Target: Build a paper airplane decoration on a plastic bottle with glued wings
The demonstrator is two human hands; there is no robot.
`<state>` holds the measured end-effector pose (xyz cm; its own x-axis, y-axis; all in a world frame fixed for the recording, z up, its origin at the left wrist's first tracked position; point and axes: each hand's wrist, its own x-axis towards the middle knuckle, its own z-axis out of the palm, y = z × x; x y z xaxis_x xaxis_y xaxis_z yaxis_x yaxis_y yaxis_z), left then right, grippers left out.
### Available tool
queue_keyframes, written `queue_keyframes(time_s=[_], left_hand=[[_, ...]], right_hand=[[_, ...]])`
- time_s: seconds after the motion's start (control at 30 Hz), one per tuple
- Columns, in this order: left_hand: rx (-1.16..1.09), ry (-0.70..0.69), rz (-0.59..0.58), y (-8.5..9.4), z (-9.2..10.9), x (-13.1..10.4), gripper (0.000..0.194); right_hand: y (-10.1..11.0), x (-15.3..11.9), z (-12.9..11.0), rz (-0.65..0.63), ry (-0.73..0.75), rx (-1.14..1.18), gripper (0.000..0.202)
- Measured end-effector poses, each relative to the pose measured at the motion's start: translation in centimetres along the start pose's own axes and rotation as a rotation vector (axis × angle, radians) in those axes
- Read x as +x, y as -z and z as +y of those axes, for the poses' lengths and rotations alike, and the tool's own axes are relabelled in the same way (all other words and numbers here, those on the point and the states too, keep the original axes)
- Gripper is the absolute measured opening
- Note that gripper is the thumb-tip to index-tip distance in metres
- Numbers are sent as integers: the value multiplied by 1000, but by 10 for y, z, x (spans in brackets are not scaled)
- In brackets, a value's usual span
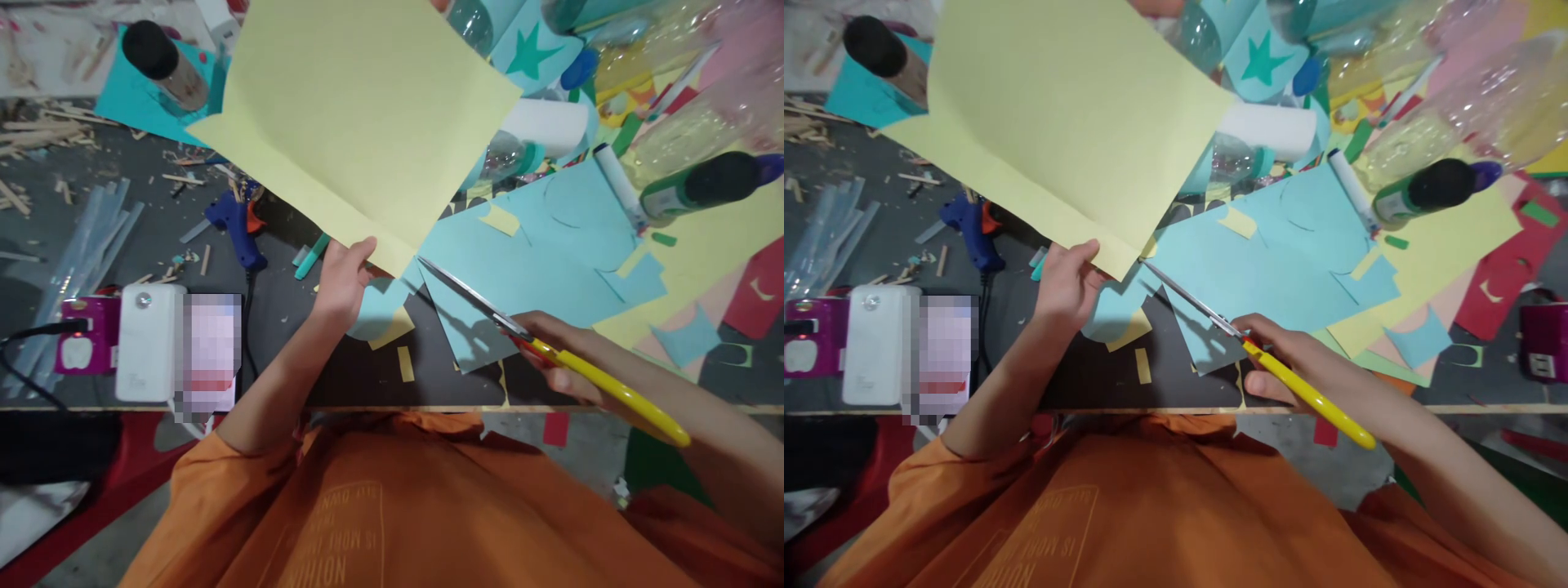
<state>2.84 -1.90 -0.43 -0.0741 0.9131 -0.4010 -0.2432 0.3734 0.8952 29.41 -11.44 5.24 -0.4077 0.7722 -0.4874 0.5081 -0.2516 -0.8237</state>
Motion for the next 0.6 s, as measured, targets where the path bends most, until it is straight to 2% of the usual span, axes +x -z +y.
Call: queue_keyframes(time_s=[0.23,0.47,0.6], left_hand=[[-9,-44,-27,1,-3,0,33],[44,-56,-37,1,-1,-3,36],[57,-59,-70,0,0,-4,37]], right_hand=[[-5,7,-18,-7,-97,251,57],[-5,8,-15,-121,-113,305,59],[-7,11,-16,-80,-126,301,62]])
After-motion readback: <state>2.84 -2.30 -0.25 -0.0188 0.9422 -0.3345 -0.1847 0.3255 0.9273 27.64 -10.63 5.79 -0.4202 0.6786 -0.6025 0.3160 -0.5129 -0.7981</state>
